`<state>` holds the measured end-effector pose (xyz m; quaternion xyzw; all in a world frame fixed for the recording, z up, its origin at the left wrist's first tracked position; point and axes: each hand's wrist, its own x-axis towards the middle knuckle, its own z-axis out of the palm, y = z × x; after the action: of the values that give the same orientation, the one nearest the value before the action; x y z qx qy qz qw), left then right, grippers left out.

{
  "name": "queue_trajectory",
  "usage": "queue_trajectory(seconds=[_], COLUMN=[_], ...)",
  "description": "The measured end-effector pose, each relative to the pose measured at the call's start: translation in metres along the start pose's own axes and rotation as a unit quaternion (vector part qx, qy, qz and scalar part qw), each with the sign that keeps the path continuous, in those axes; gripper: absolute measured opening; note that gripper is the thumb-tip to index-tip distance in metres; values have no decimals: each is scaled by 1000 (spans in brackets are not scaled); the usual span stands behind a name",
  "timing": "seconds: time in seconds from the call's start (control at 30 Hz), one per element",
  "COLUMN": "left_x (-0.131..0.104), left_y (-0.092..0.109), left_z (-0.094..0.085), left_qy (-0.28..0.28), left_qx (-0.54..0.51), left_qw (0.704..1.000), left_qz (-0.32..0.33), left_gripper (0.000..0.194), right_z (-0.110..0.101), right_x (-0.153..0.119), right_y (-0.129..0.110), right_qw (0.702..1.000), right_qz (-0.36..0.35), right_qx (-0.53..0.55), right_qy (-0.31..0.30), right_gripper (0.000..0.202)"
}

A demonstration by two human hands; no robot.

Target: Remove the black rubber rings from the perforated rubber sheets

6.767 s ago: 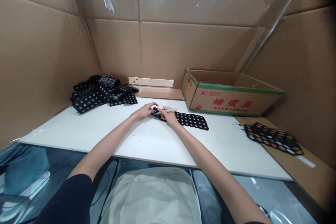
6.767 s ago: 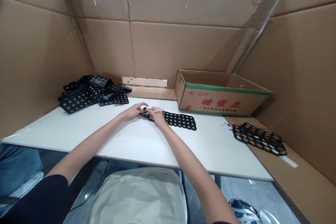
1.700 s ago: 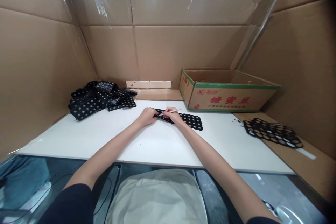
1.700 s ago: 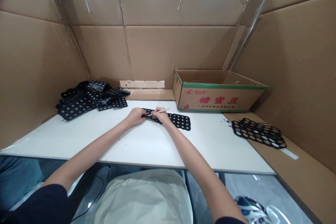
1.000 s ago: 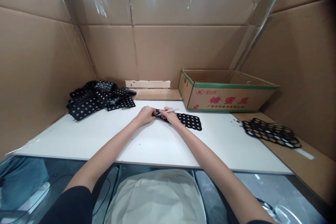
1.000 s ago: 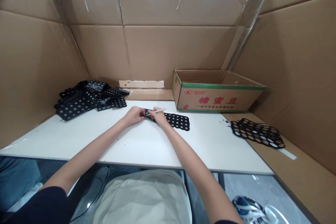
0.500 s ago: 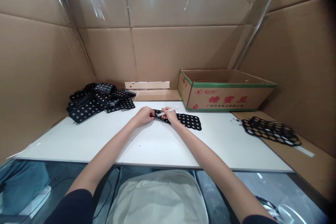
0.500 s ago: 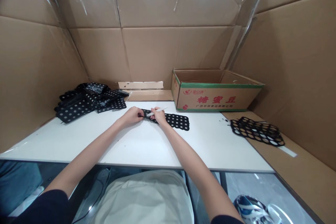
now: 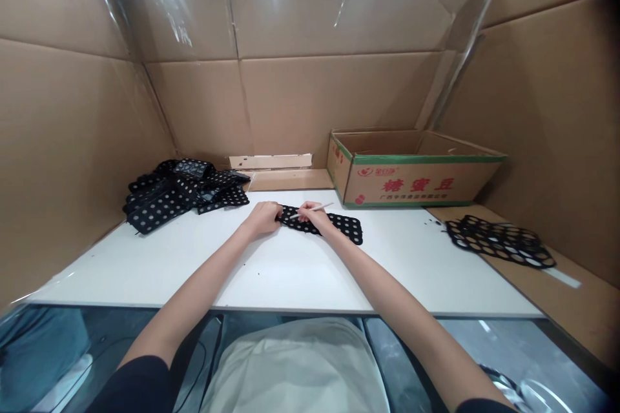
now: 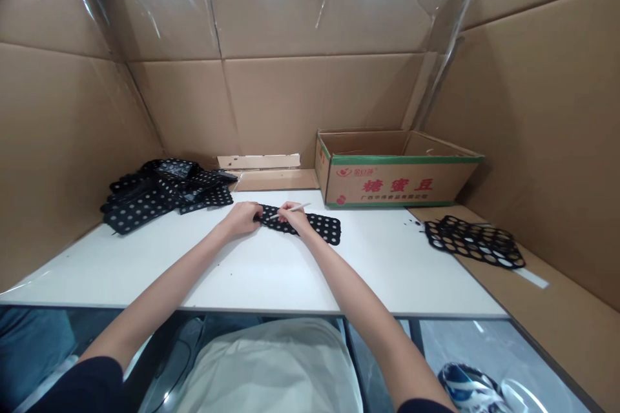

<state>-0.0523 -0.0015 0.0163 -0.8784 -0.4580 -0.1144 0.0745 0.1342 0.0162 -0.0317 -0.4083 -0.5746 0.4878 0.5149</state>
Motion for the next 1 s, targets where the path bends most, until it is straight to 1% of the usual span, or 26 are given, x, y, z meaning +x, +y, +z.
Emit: queue_trajectory(seconds=[0.07,0.17,0.27,0.4,0.67,0.87,1.0], left_x=[1,3,4,4,6,7,7], left_y=[4,10,13,14,8,2,0], left_z=[1,4,7,9,11,17,16], left_qy=[7,-3,-12,-2,11,28,28], left_qx=[-3,-8,-2,6,3,-6,-3], left_qw=[1000,999,1000,1000,999,998,998], left_qz=[18,32,25,19,42,47,50], left_gripper=[19,17,16,16,21,21,22], right_z=[1,1,1,3,1,0,0], right_x=[-1,-2,-2,-1,0,-1,0], right_y=[-1,-3,-3,1,1,2,4], right_qw=[1000,1000,1000,1000,1000,1000,1000], right_qz=[0,3,5,3,-5,-7,-5], right_qx=[-4,-3,-7,-25,-17,-2,4], right_qy=[-1,0,7,12,12,19,22], right_gripper=[7,6,7,6,13,13,15])
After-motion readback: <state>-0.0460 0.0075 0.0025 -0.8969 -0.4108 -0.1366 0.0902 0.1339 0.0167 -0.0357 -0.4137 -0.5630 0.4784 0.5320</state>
